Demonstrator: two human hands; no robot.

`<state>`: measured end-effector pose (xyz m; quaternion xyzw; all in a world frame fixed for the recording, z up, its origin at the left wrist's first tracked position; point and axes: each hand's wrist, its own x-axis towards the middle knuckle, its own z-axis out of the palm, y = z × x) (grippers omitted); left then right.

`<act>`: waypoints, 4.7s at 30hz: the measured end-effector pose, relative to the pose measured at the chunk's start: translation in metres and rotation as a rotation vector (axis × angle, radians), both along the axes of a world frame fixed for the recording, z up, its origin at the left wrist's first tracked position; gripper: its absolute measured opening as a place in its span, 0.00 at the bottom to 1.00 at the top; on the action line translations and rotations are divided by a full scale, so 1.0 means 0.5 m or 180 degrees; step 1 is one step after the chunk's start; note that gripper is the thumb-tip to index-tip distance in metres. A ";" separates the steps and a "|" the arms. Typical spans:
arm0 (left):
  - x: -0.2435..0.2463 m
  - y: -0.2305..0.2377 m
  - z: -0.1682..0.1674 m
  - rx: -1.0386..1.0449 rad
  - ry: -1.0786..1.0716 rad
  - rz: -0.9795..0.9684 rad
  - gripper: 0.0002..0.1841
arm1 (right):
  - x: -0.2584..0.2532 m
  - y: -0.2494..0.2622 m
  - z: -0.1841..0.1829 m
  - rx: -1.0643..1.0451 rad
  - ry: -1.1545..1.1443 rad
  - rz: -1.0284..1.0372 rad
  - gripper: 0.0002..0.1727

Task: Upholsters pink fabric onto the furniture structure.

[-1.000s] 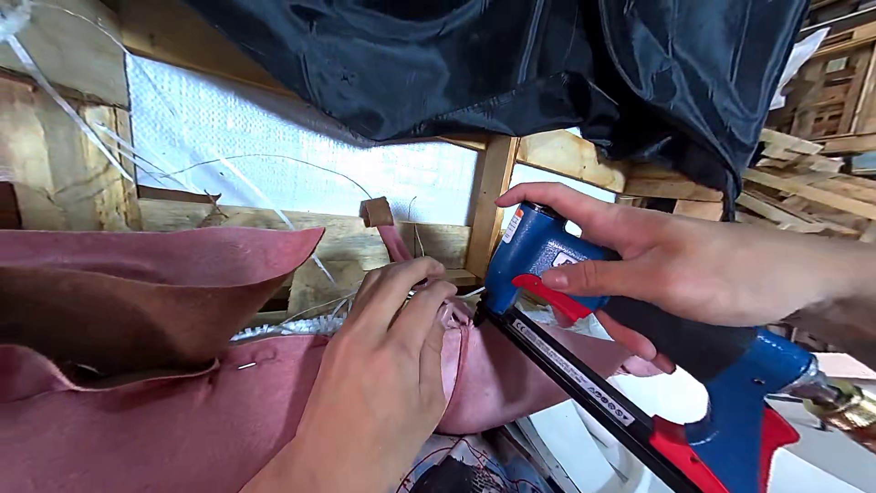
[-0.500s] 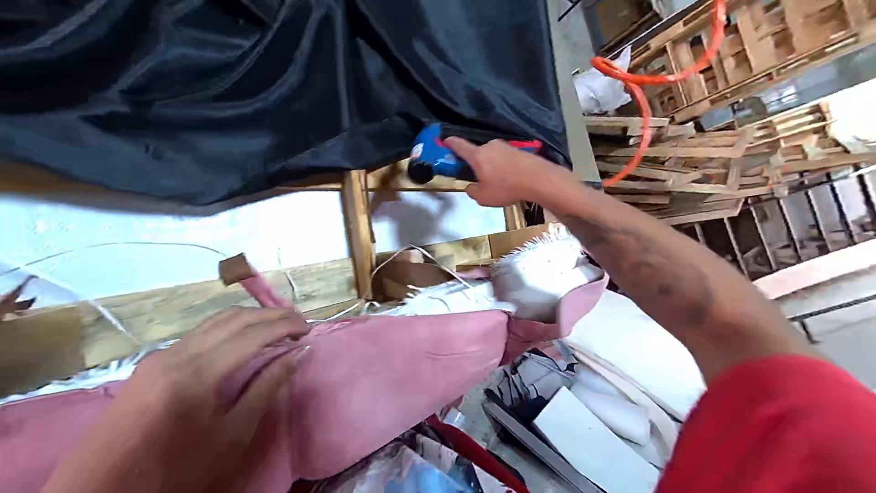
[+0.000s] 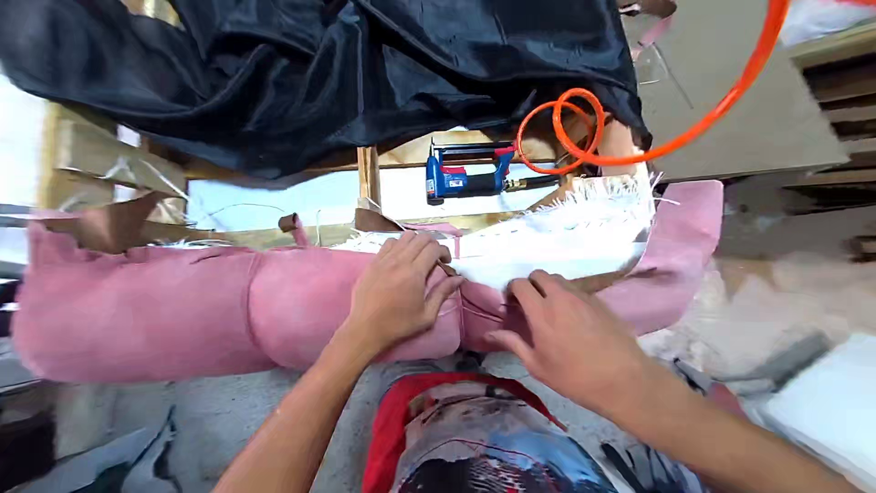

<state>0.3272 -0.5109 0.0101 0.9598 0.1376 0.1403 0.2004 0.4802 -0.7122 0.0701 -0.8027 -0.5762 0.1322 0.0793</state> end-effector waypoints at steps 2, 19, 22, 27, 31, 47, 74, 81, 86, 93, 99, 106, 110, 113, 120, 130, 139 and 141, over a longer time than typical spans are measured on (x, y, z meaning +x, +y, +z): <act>-0.005 0.002 0.009 -0.0411 -0.0009 0.0007 0.21 | -0.023 0.001 -0.033 0.0072 -0.0153 -0.0191 0.29; 0.050 0.012 0.003 0.0169 0.0453 0.0053 0.07 | 0.156 0.124 -0.138 0.1719 0.2021 -0.0006 0.16; 0.091 0.007 -0.030 0.0381 0.0262 0.0950 0.07 | 0.141 0.135 -0.167 0.2148 0.1520 -0.0506 0.13; 0.120 -0.010 -0.004 0.0401 0.0642 0.1322 0.09 | 0.108 0.128 -0.170 0.2195 0.0429 -0.0546 0.12; 0.093 0.018 0.070 -0.0320 0.1446 0.0970 0.14 | 0.131 0.117 -0.083 0.1164 0.0925 -0.0060 0.20; 0.115 0.007 -0.030 0.0838 0.0821 0.1136 0.07 | 0.103 0.176 -0.190 0.1385 0.0063 0.0360 0.09; 0.105 0.023 -0.032 0.0945 0.0198 0.0604 0.11 | 0.090 0.169 -0.120 0.2074 0.0163 -0.0483 0.10; 0.128 0.048 0.015 -0.0045 0.1482 0.0573 0.12 | -0.197 -0.093 -0.229 -0.0599 0.2471 -0.0919 0.19; 0.125 0.091 0.009 -0.0192 0.1303 -0.0046 0.15 | -0.269 0.002 -0.352 -0.0490 0.1912 -0.2314 0.12; 0.101 0.077 -0.005 -0.0533 0.0685 0.0341 0.15 | -0.317 0.072 -0.317 0.0203 0.0270 -0.3054 0.17; 0.106 0.088 -0.008 -0.0842 0.0717 0.0351 0.14 | -0.286 0.146 -0.199 0.0010 -0.0121 -0.2949 0.18; 0.089 0.108 -0.017 -0.1020 0.0698 0.0200 0.14 | -0.162 0.276 -0.052 0.0236 0.0106 -0.2064 0.13; 0.096 0.119 -0.020 -0.1184 0.0579 0.0310 0.19 | -0.239 0.065 -0.142 0.1835 -0.0309 -0.1468 0.31; 0.096 0.102 -0.016 -0.1080 0.0784 0.0515 0.20 | -0.338 0.026 -0.351 0.2168 -0.0458 -0.1439 0.45; 0.103 0.107 -0.041 -0.1076 0.0305 0.0531 0.13 | -0.237 0.179 -0.310 0.2938 -0.0201 -0.0795 0.38; 0.108 0.102 -0.031 -0.1009 0.0380 0.0479 0.11 | 0.021 0.239 0.005 0.2155 0.0332 -0.0915 0.18; 0.104 0.081 -0.008 -0.0691 0.0906 0.0699 0.15 | 0.087 0.200 -0.071 -0.0467 0.0164 -0.0047 0.15; 0.108 0.083 -0.003 -0.0682 0.0903 0.0722 0.13 | 0.087 0.189 -0.106 0.0320 -0.0077 0.0062 0.14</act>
